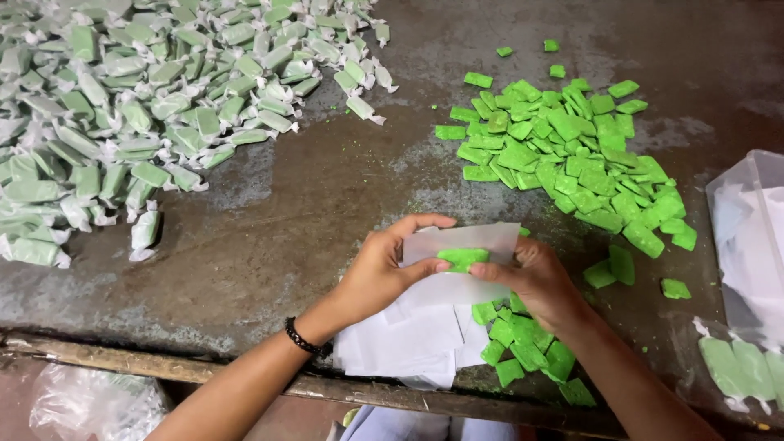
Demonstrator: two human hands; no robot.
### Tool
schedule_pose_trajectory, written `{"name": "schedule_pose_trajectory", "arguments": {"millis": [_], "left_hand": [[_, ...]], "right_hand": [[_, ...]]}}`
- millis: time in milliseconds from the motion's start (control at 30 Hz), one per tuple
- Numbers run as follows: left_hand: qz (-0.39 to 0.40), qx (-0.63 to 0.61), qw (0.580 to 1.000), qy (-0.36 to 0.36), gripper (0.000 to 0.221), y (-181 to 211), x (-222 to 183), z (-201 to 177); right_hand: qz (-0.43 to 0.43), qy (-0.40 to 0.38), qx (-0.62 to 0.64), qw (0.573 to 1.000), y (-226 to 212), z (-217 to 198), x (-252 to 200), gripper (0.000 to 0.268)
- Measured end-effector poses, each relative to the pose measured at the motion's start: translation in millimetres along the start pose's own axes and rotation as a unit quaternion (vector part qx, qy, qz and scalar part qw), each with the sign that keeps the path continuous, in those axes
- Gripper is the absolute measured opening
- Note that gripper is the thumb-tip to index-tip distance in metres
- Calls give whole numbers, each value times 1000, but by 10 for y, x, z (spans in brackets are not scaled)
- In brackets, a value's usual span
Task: Wrapping small green rectangular items individually in white paper sheets at a fast pace.
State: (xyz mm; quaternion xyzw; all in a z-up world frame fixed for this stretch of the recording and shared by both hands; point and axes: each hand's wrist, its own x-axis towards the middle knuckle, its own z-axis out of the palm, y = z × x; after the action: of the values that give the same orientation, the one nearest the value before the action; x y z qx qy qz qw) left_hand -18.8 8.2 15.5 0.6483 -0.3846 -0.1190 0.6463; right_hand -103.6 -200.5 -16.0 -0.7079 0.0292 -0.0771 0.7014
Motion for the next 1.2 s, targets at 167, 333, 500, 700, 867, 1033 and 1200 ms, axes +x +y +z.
{"name": "schedule_pose_trajectory", "arguments": {"millis": [167,333,500,700,867,1033,1200], "left_hand": [[25,-6,1000,-1,51,91,12,0],[58,1,998,-3,55,112,12,23],[101,-14,994,31,46,127,22,-38],[226,137,963,-58,49,158,-20,0],[145,46,987,57,9,-123,81,32],[63,-27,993,99,15,-47,60,128],[39,-51,996,56,66,14,44,165]], "right_hand": [[0,17,-9,1000,-184,98,-33,25],[-1,0,24,1000,-203,153,-43,27],[27,65,82,994,-374,135,-75,30],[74,79,129,986,-247,186,-37,18],[56,-22,136,989,-188,135,-56,60],[-69,-40,66,995,-157,244,-39,118],[-83,-17,8,996,98,94,-31,34]]}}
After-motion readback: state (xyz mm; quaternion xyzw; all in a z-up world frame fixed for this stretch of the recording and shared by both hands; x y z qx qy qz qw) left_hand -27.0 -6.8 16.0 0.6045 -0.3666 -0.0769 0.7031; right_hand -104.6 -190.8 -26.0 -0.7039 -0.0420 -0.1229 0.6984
